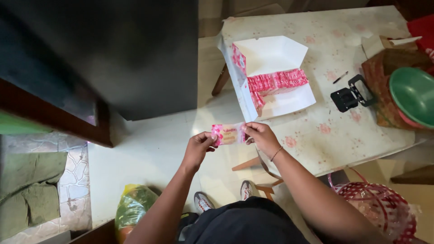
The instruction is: The person repeatedly takes individually wrapped snack packets from a red-and-white checkered basket, turns them over in their hands, and places them into a white cardboard box on a table. The process is repeated multiple times throughout the clip.
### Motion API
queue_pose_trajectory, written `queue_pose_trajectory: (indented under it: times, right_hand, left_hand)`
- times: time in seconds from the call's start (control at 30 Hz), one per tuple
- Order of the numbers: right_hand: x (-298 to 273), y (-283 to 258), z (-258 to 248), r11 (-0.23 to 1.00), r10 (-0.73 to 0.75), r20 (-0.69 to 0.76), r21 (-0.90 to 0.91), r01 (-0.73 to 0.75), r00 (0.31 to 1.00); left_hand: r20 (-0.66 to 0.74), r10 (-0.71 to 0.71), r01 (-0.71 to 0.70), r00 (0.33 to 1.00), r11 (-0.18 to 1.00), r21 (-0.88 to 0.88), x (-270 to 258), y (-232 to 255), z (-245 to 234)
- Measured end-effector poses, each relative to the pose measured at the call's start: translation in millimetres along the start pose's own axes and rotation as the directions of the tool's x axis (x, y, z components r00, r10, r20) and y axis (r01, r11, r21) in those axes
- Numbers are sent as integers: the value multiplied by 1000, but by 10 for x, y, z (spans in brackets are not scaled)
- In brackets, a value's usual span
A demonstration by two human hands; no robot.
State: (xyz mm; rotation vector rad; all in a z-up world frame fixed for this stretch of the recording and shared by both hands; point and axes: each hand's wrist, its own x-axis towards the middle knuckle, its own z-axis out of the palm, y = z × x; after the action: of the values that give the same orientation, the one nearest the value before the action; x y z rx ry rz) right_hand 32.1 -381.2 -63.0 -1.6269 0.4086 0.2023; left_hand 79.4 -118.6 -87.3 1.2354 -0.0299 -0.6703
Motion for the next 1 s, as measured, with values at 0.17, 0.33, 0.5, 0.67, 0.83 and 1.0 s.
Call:
queue_pose_trajectory:
  times: [0.17, 0.33, 0.5, 0.67, 0.83, 1.0]
  right_hand:
    - [16, -38, -173, 1000, -12, -7, 6, 12, 1000]
    - [142, -41, -432, 998, -17, 53, 65, 14, 998]
    - [325, -34, -841, 983, -62, 124, 181, 39, 990]
    - [201, -230, -1102, 924, -342, 96, -150, 353, 935]
    - [-1, -578, -1359, 629, -549, 286, -478, 613, 786]
    - [200, -230, -1874, 650, -585, 299, -384, 656, 754]
  left_hand:
    - [79, 7, 3, 997, 992, -124, 137, -152, 158]
    - [40, -32, 38, 999, 984, -173, 225, -164, 396]
    - [-225, -167, 172, 960, 985, 4, 291, 108, 871]
    - [-122, -192, 184, 974, 980, -73, 520, 112, 1443]
    - [36, -190, 192, 981, 927, -321, 953, -177, 1875]
    - [-68, -133, 126, 989, 988, -93, 1194, -164, 2239]
